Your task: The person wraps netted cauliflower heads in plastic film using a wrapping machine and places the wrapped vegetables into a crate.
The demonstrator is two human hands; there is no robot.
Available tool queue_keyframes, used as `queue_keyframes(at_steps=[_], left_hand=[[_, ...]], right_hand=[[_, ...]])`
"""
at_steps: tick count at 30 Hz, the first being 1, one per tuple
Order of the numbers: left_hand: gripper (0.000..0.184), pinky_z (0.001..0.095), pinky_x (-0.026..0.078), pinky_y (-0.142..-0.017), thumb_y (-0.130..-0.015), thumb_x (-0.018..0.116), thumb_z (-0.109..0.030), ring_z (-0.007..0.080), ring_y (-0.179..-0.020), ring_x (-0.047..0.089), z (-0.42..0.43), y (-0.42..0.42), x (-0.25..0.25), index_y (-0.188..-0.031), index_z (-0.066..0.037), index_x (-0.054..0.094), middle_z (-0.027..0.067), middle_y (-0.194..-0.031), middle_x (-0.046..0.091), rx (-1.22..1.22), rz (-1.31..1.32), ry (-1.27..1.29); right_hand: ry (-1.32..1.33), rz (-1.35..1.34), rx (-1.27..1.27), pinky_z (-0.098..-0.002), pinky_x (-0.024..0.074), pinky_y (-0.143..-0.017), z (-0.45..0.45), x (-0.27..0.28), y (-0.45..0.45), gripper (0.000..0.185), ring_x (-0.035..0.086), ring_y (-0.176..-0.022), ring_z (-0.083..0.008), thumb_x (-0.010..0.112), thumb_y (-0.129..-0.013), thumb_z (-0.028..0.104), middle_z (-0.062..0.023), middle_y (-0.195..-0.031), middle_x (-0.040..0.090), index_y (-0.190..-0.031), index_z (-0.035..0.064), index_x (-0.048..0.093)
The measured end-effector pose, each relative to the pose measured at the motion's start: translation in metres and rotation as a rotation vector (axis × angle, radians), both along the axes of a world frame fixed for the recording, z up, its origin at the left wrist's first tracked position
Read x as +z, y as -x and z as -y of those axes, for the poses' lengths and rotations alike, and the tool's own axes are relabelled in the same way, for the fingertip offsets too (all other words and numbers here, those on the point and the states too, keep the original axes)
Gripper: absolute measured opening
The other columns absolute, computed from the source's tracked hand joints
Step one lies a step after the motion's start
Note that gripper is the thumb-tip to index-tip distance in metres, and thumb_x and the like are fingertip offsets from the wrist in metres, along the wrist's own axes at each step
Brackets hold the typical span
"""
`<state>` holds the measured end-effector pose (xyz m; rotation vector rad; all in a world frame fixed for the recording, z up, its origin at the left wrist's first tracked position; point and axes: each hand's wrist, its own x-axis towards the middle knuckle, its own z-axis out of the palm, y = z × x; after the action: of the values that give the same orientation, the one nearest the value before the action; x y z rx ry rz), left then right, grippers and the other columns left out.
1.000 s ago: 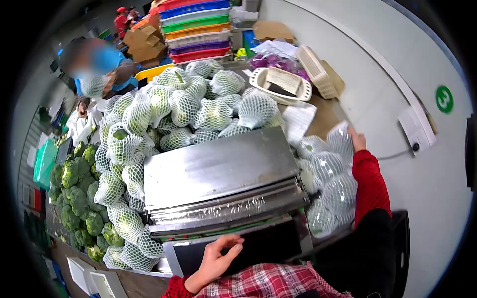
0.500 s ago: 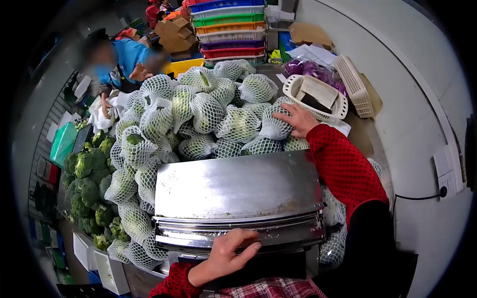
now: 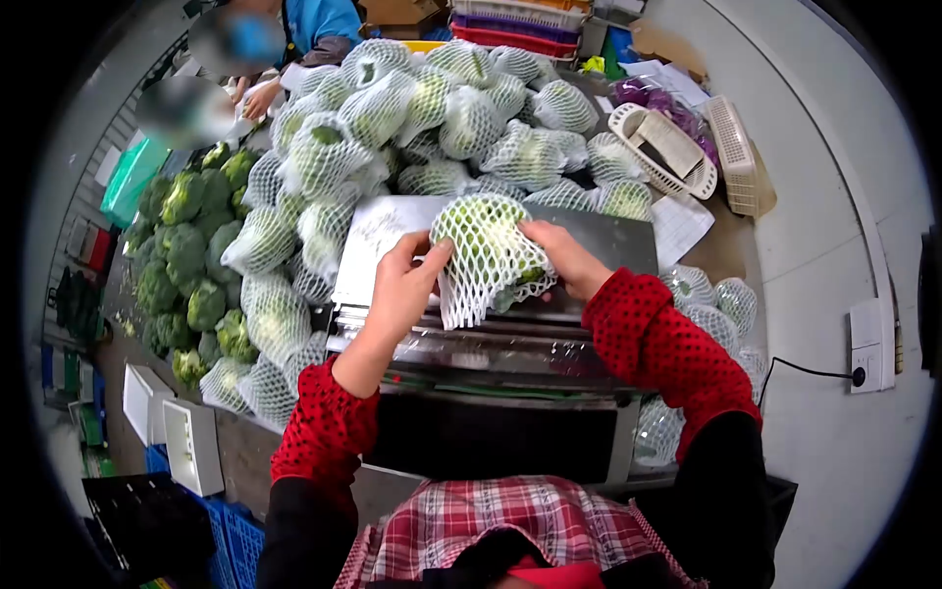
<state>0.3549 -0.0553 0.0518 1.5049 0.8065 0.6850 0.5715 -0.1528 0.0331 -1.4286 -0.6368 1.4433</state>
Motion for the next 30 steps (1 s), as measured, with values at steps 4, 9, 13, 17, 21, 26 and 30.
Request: queue_keyframes(at_steps=[4,9,13,17,21,26,30], left_hand=[[0.044,0.0245,0.047,-0.055,-0.093,0.059,-0.034,0.0120,-0.061,0.059,-0.012,0.029,-0.010,-0.107,0.007,0.061,0.0072,-0.078,0.062,-0.031,-0.117,0.344],[0.071,0.0307,0.049,-0.071,-0.086,0.065,-0.047,0.0189,-0.080,0.062,-0.013,0.034,-0.011,-0.130,0.004,0.046,0.0132,-0.100,0.064,-0.008,0.003,0.236],[0.093,0.0429,0.047,-0.091,-0.068,0.077,-0.054,0.0369,-0.113,0.054,-0.013,0.029,-0.014,-0.139,-0.006,0.041,0.0241,-0.136,0.043,0.056,-0.192,-0.817],[0.078,0.0441,0.047,-0.091,-0.070,0.074,-0.055,0.0383,-0.116,0.053,-0.009,0.018,0.008,-0.129,-0.009,0.053,0.0201,-0.138,0.046,-0.143,-0.190,-0.967],[0.055,0.0429,0.052,-0.078,-0.081,0.066,-0.049,0.0349,-0.095,0.063,-0.010,0.009,0.005,-0.116,-0.006,0.060,0.0185,-0.113,0.061,-0.162,-0.227,-0.962],[0.054,0.0443,0.052,-0.071,-0.088,0.060,-0.045,0.0348,-0.082,0.065,-0.003,0.007,0.005,-0.116,0.002,0.058,0.0212,-0.101,0.064,-0.166,-0.248,-0.859],[0.067,0.0426,0.051,-0.082,-0.086,0.062,-0.049,0.0388,-0.098,0.062,0.007,0.012,0.005,-0.125,0.004,0.051,0.0253,-0.122,0.054,-0.166,-0.171,-0.822]], right_hand=[[-0.195,0.281,-0.136,-0.0261,0.0446,-0.046,-0.004,-0.004,0.034,0.050,0.058,-0.059,-0.0115,0.053,-0.093,0.041,-0.0130,-0.092,0.064,-0.113,-0.0048,0.057],[-0.359,0.622,-0.220,-0.0285,0.0515,-0.069,0.030,0.023,0.065,0.056,0.062,-0.089,-0.0165,0.072,-0.081,0.027,-0.0205,-0.118,0.059,-0.125,-0.0028,0.053],[-0.629,1.221,-0.132,-0.0325,0.0500,-0.079,0.035,0.022,0.061,0.041,0.062,-0.092,-0.0301,0.074,-0.075,0.017,-0.0163,-0.108,0.060,-0.113,0.0033,0.065],[-0.472,0.861,-0.286,-0.0258,0.0497,-0.070,0.041,0.037,0.051,0.020,0.063,-0.078,-0.0145,0.061,-0.085,0.005,-0.0060,-0.093,0.067,-0.103,-0.0011,0.068],[-0.377,-0.189,-0.179,-0.0240,0.0453,-0.060,0.057,0.034,0.021,0.036,0.055,-0.061,-0.0095,0.051,-0.097,0.026,-0.0010,-0.073,0.061,-0.114,-0.0059,0.057],[-0.290,0.496,-0.303,-0.0218,0.0423,-0.060,0.074,0.072,0.066,0.040,0.051,-0.064,-0.0079,0.063,-0.090,0.020,-0.0022,-0.084,0.054,-0.121,-0.0024,0.053],[-0.390,0.972,-0.178,-0.0247,0.0516,-0.073,0.073,0.035,0.072,0.046,0.063,-0.089,-0.0135,0.067,-0.081,0.002,-0.0085,-0.112,0.055,-0.125,-0.0005,0.053]])
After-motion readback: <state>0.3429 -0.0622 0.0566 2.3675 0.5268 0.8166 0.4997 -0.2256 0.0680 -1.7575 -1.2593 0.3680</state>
